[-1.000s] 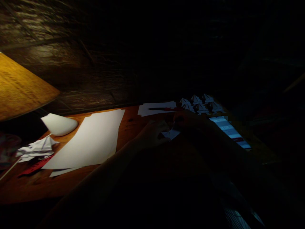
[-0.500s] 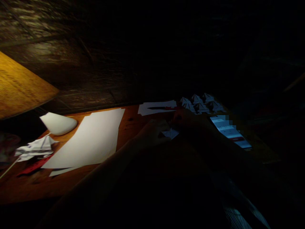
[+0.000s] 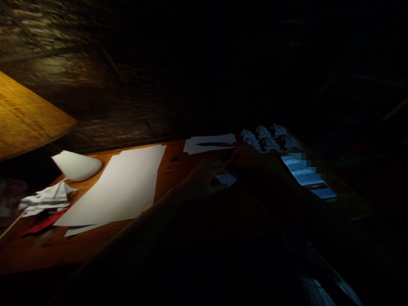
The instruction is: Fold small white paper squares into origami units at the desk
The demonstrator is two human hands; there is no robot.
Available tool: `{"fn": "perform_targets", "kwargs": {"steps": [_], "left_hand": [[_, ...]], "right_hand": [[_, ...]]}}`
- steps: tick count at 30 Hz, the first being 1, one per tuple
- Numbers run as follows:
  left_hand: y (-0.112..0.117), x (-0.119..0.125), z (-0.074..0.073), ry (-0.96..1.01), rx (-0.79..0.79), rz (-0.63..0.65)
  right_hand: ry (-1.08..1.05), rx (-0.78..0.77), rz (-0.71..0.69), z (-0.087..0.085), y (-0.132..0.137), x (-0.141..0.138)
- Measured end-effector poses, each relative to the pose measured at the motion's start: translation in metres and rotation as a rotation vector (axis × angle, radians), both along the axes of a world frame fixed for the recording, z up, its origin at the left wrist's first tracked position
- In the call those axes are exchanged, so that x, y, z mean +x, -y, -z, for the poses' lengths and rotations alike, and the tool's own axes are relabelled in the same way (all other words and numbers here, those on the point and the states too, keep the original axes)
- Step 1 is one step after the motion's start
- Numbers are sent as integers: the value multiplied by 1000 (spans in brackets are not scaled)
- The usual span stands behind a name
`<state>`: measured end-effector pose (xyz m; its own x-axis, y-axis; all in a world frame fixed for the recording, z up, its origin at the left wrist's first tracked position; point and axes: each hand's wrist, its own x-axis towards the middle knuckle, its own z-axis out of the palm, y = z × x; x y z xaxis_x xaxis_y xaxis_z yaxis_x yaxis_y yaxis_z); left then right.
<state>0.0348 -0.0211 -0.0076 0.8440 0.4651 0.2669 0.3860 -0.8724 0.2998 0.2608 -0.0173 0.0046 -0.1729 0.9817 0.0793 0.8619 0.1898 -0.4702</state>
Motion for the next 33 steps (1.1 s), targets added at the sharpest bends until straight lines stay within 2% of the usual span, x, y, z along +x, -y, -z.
{"fn": "perform_targets", "kwargs": {"steps": [7, 17, 23, 33], "left_hand": [[1, 0, 0, -1, -17, 17], [4, 2, -4, 27, -47, 2], [3, 3, -5, -11, 6, 3], [2, 2, -5, -9, -11, 3]], "right_hand": [[-10, 2, 0, 2, 2, -3], [13, -44, 115, 1, 3, -13], [43, -51, 132, 2, 4, -15], [100, -70, 150, 5, 0, -18]]}}
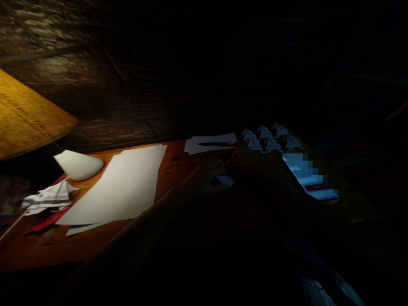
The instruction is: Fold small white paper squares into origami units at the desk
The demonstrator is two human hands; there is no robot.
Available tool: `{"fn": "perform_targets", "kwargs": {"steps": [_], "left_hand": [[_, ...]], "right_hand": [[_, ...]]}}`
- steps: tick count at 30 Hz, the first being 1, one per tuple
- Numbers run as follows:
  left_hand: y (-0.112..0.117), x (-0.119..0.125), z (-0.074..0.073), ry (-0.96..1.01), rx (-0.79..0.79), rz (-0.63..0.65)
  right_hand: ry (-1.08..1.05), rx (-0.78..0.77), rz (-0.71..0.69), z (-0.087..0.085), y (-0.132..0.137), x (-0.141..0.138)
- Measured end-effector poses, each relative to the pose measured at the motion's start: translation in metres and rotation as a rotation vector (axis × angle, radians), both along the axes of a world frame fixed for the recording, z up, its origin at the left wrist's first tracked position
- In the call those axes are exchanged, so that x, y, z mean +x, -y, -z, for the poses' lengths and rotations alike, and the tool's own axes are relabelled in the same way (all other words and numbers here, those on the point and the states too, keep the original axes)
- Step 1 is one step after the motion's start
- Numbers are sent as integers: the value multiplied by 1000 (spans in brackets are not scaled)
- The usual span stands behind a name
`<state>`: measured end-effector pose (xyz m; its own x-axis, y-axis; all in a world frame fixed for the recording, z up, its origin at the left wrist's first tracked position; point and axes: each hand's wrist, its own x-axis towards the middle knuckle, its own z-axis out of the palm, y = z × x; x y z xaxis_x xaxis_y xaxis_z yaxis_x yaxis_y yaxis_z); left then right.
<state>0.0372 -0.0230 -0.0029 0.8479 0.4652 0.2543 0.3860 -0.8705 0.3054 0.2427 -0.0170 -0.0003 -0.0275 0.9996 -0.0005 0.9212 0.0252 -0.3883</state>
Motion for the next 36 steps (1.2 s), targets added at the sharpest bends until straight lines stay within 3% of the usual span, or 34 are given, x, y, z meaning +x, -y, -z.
{"fn": "perform_targets", "kwargs": {"steps": [21, 30, 36], "left_hand": [[-1, 0, -1, -48, 26, 29], [-2, -2, 8, 34, -46, -10], [-3, -2, 4, -2, -75, 28]], "right_hand": [[67, -30, 8, 0, -2, -5], [24, -29, -19, 3, -6, -3], [56, -30, -30, 4, -6, -1]]}}
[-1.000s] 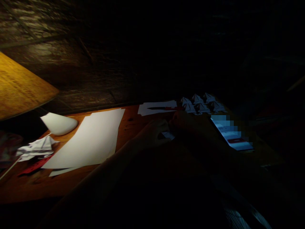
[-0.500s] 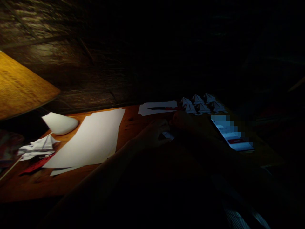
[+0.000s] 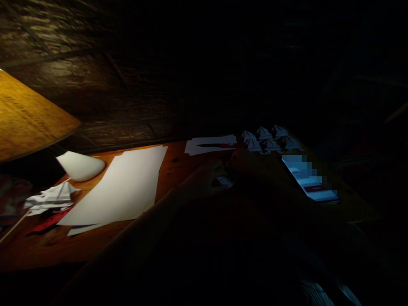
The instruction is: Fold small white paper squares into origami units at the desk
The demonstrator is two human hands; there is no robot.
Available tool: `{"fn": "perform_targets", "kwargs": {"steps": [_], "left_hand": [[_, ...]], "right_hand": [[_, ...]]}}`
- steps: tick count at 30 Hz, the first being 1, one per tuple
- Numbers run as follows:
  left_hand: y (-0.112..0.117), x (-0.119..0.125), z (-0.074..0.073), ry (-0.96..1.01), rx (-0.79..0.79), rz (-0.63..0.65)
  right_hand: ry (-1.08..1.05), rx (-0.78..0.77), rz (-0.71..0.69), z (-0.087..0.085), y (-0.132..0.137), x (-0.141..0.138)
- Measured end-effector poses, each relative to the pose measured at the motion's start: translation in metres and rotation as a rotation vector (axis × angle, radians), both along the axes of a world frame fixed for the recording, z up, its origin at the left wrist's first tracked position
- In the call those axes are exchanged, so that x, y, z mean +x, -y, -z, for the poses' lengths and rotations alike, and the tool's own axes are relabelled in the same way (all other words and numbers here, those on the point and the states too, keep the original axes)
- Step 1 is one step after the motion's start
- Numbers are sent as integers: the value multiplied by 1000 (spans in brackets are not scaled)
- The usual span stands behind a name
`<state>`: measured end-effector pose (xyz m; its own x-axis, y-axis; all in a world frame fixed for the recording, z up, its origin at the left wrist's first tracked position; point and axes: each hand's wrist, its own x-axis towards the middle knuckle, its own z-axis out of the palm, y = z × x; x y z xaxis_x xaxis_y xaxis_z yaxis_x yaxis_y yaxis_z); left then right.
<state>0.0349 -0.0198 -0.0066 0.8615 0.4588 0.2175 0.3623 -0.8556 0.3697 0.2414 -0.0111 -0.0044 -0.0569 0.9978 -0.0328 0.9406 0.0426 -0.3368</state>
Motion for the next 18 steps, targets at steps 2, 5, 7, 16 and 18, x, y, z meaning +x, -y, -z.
{"fn": "perform_targets", "kwargs": {"steps": [2, 5, 7, 16, 18], "left_hand": [[-1, 0, -1, -15, -5, 2], [-2, 0, -1, -31, 8, -12], [-3, 0, 0, -31, 16, -25], [-4, -3, 2, -43, 15, -39], [-4, -3, 2, -50, 24, -37]], "right_hand": [[2, -2, -4, 0, 0, 0], [12, 5, -6, -1, 0, -1], [25, 8, 0, 0, 0, -1], [-225, 213, -11, 7, 1, 7], [-268, 222, 46, 5, 2, 8]]}}
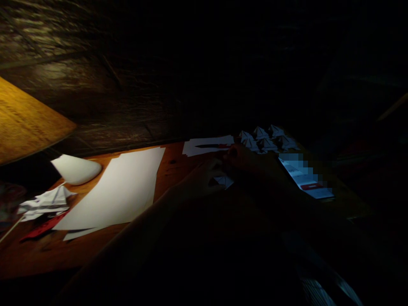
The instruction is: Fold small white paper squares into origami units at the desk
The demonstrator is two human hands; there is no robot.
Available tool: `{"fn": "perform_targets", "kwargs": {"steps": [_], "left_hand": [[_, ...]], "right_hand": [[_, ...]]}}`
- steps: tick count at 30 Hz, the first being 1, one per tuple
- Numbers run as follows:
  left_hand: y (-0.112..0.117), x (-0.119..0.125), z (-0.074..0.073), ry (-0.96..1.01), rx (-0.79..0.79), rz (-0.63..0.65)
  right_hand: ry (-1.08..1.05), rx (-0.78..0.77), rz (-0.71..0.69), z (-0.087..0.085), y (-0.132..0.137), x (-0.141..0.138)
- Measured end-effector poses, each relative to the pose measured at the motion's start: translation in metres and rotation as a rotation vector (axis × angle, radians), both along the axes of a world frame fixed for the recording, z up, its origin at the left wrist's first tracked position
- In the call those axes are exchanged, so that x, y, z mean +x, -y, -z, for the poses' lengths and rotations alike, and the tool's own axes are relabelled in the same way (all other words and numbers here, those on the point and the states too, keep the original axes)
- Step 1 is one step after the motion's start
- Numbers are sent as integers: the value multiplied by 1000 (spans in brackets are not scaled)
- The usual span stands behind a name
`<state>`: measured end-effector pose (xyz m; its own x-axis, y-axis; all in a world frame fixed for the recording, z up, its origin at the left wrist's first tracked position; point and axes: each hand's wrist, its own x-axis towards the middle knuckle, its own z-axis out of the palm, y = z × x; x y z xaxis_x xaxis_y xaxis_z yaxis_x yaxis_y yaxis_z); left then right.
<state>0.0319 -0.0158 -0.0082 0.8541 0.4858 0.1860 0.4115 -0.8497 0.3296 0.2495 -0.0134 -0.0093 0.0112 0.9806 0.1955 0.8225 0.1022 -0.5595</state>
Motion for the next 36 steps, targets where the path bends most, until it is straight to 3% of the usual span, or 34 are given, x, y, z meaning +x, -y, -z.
{"fn": "perform_targets", "kwargs": {"steps": [11, 15, 21, 27, 36], "left_hand": [[-1, -1, 0, -117, 90, -2], [4, 1, -3, -135, 169, 0], [10, 2, -9, -169, 212, 9], [7, 2, -6, -158, 207, 15], [11, 5, -10, -157, 201, 7]], "right_hand": [[85, -82, -27, -8, 0, 17], [67, -174, -83, -8, 1, 24], [66, -195, -210, -7, 1, 25], [61, -220, -134, -5, 4, 22], [161, -280, -34, -18, 13, 8]]}}
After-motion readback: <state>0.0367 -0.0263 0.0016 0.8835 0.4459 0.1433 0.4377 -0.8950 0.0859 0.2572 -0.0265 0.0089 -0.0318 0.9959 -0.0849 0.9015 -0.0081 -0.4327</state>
